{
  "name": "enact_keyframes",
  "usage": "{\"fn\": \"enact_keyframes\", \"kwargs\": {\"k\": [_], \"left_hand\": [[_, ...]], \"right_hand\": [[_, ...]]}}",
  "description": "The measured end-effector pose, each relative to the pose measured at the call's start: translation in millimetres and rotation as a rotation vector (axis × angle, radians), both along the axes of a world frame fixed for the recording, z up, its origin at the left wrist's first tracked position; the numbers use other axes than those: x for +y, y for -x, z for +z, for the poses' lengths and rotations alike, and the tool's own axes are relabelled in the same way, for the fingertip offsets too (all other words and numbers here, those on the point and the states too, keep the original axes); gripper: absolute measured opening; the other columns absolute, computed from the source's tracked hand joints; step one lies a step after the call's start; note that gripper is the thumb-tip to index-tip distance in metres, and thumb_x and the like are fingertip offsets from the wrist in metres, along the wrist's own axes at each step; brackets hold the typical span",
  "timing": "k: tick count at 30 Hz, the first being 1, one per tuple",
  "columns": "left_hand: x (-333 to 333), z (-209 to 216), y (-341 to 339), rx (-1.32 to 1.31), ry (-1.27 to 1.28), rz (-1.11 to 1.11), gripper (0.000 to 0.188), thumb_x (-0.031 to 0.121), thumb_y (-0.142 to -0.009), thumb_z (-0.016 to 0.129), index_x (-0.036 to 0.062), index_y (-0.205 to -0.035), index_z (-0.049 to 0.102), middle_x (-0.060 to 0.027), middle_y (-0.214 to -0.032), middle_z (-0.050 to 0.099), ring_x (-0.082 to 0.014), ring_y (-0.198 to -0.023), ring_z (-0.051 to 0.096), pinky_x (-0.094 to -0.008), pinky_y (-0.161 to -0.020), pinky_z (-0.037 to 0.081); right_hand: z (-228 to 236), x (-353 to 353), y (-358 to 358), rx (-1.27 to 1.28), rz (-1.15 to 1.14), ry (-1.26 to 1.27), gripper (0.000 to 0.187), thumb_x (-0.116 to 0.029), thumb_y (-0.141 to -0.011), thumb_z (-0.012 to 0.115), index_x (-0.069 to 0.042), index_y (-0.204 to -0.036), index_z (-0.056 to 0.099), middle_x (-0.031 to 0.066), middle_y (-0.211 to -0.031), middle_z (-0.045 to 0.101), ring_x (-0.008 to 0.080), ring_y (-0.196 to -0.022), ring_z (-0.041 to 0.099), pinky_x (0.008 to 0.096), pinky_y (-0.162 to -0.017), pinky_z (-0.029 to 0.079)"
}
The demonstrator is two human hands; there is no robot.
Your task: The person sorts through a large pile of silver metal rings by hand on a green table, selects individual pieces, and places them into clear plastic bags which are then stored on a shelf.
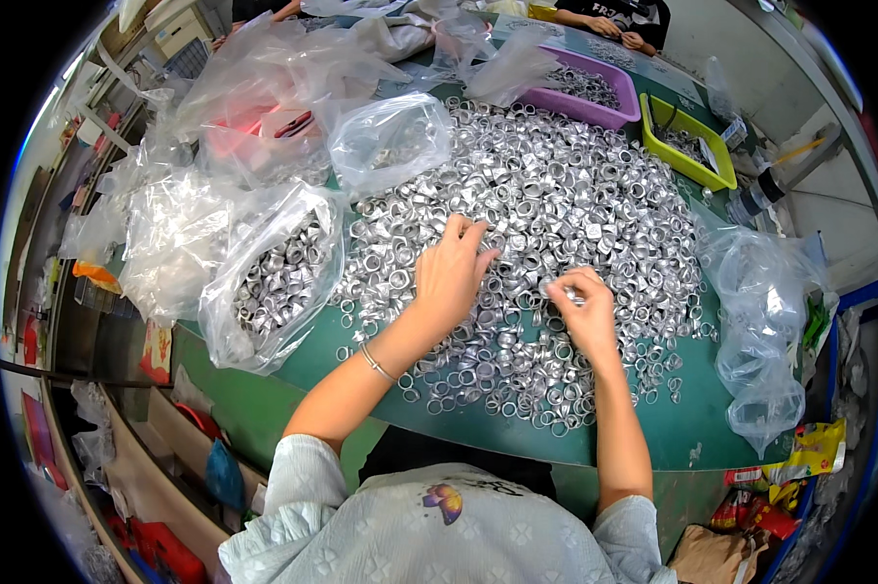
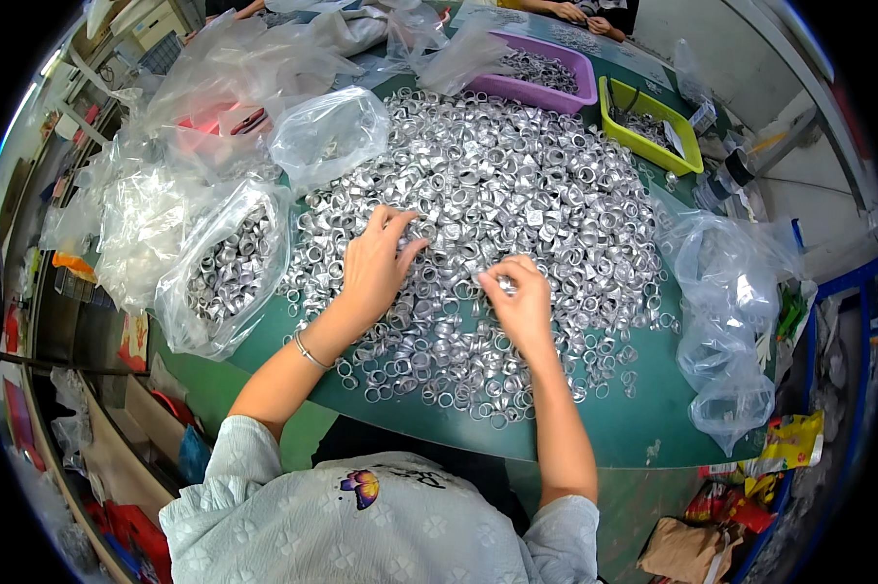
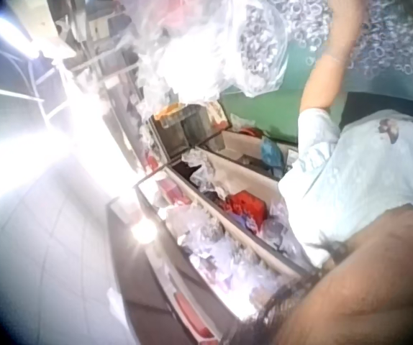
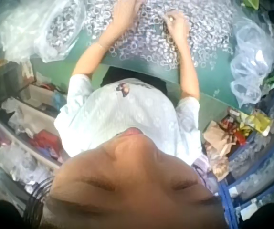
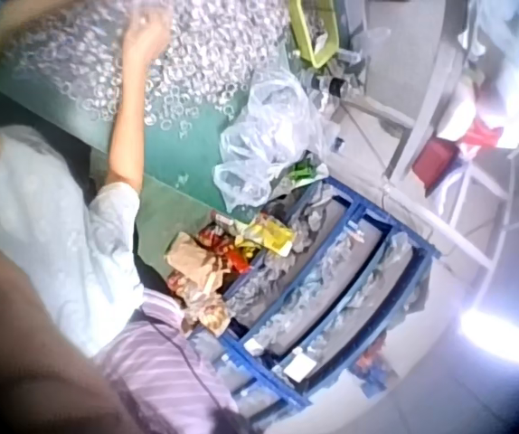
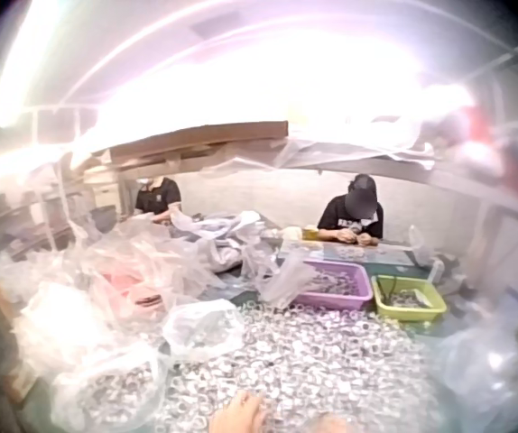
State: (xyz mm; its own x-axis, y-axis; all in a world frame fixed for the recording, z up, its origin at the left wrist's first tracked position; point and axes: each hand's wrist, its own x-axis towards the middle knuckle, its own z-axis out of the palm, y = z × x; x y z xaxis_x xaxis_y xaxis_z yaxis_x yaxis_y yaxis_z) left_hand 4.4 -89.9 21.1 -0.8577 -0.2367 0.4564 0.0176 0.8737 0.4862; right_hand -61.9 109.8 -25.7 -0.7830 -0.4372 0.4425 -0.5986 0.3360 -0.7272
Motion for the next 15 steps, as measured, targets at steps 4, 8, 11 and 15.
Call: {"fn": "enact_keyframes", "kwargs": {"k": [4, 8, 11, 15], "left_hand": [[-1, -8, 3, -0.178, 0.097, 0.025, 0.031, 0.015, -0.075, 0.068, 0.0015, -0.099, 0.056, -0.0107, -0.101, 0.05, -0.029, -0.065, 0.059, -0.0393, -0.055, 0.047], [-1, -11, 2, -0.142, 0.081, 0.016, 0.033, 0.011, -0.071, 0.069, 0.0012, -0.097, 0.052, -0.0123, -0.104, 0.047, -0.0302, -0.067, 0.059, -0.0404, -0.057, 0.048], [-3, -15, -1, -0.049, 0.004, -0.007, 0.033, 0.009, -0.07, 0.069, 0.002, -0.097, 0.052, -0.0119, -0.103, 0.048, -0.03, -0.066, 0.059, -0.04, -0.057, 0.048], [-4, -15, -6, 0.049, -0.135, -0.033, 0.033, 0.006, -0.07, 0.067, 0.0038, -0.099, 0.052, -0.0117, -0.097, 0.055, -0.0287, -0.062, 0.058, -0.0375, -0.056, 0.047]], "right_hand": [[25, 11, -17, -1.286, 0.286, 0.875, 0.009, -0.013, -0.085, 0.057, -0.005, -0.087, 0.057, 0.0184, -0.12, 0.054, 0.0166, -0.057, 0.059, 0.0183, -0.036, 0.039], [21, 2, -14, -1.405, 0.314, 1.109, 0.019, -0.012, -0.087, 0.055, -0.007, -0.105, 0.053, 0.0125, -0.099, 0.057, 0.0164, -0.056, 0.057, 0.0196, -0.035, 0.039], [30, -14, -2, -1.195, 0.315, 0.838, 0.021, -0.011, -0.086, 0.056, -0.006, -0.107, 0.056, 0.0059, -0.08, 0.055, 0.0153, -0.06, 0.054, 0.0197, -0.038, 0.037], [29, -49, 10, -0.006, -0.105, 0.009, 0.014, -0.011, -0.076, 0.065, -0.005, -0.088, 0.066, 0.0093, -0.077, 0.057, 0.0232, -0.067, 0.059, 0.0361, -0.061, 0.045]]}}
